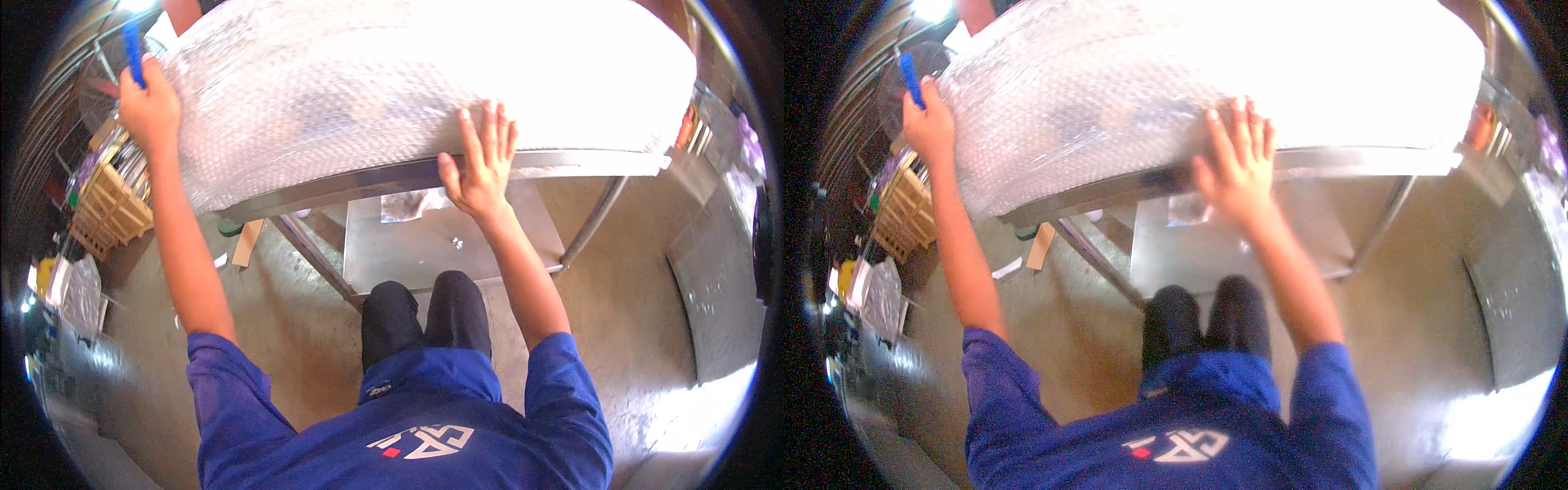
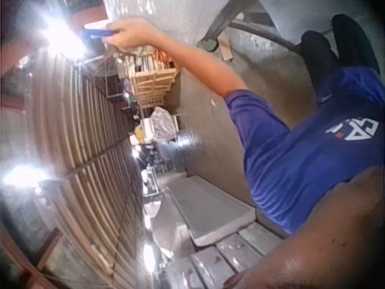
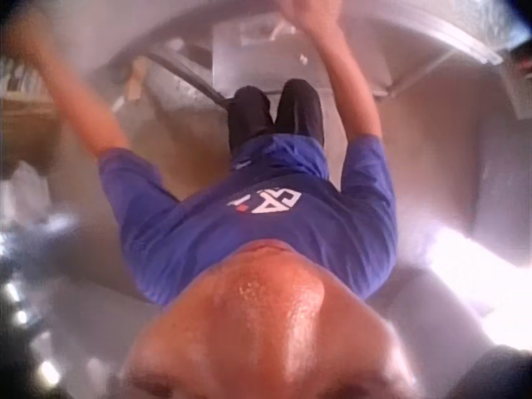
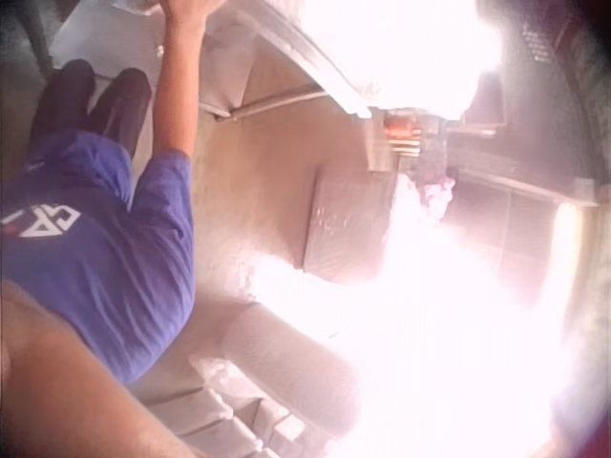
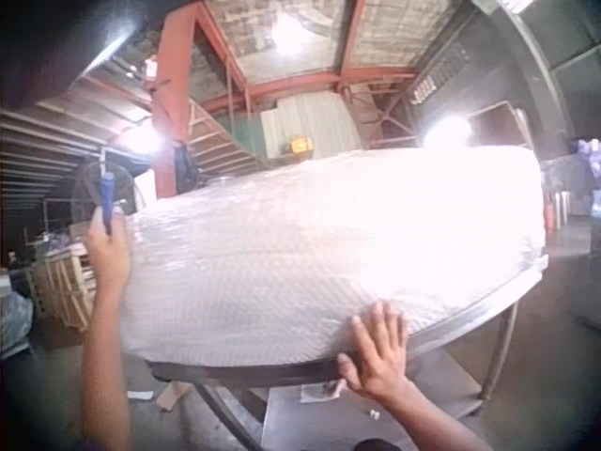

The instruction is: The person picks up a blue marker and writes on the bubble wrap covering a large wrapped package. They write an arrow and several lines of text on the top surface, then move to the side and continue writing additional labels on the bubble wrap.

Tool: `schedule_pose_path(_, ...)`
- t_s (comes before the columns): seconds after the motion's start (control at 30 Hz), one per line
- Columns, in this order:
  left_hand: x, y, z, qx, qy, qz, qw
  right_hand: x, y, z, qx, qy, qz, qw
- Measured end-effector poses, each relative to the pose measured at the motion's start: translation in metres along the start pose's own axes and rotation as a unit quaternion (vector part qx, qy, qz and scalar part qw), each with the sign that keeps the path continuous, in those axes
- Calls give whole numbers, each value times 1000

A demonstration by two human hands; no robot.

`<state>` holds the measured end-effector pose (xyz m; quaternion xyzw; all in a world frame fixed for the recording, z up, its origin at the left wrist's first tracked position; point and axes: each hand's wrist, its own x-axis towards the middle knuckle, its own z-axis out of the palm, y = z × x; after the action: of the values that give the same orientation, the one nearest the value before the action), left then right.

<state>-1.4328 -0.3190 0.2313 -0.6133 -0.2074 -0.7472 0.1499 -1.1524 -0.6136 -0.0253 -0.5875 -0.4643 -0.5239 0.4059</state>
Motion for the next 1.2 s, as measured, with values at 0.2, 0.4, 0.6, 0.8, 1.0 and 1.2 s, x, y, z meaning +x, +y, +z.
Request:
schedule_pose_path(0.2,-6,8,-4,-53,11,-24,998,-2,3,5,-26,7,-15,1000)
schedule_pose_path(0.4,-8,13,-6,-91,18,-36,995,6,-30,0,-34,39,10,999)
schedule_pose_path(0.6,-8,10,-4,-113,36,-12,993,30,-64,7,-50,-30,-29,998)
schedule_pose_path(0.8,-13,24,-16,-105,102,28,989,40,-62,23,-82,-27,-40,995)
schedule_pose_path(1.0,-119,109,-50,-267,-50,137,952,46,-72,-16,2,-58,-30,998)
schedule_pose_path(1.2,-210,172,-69,-322,-187,284,884,46,-75,-57,324,-105,10,940)
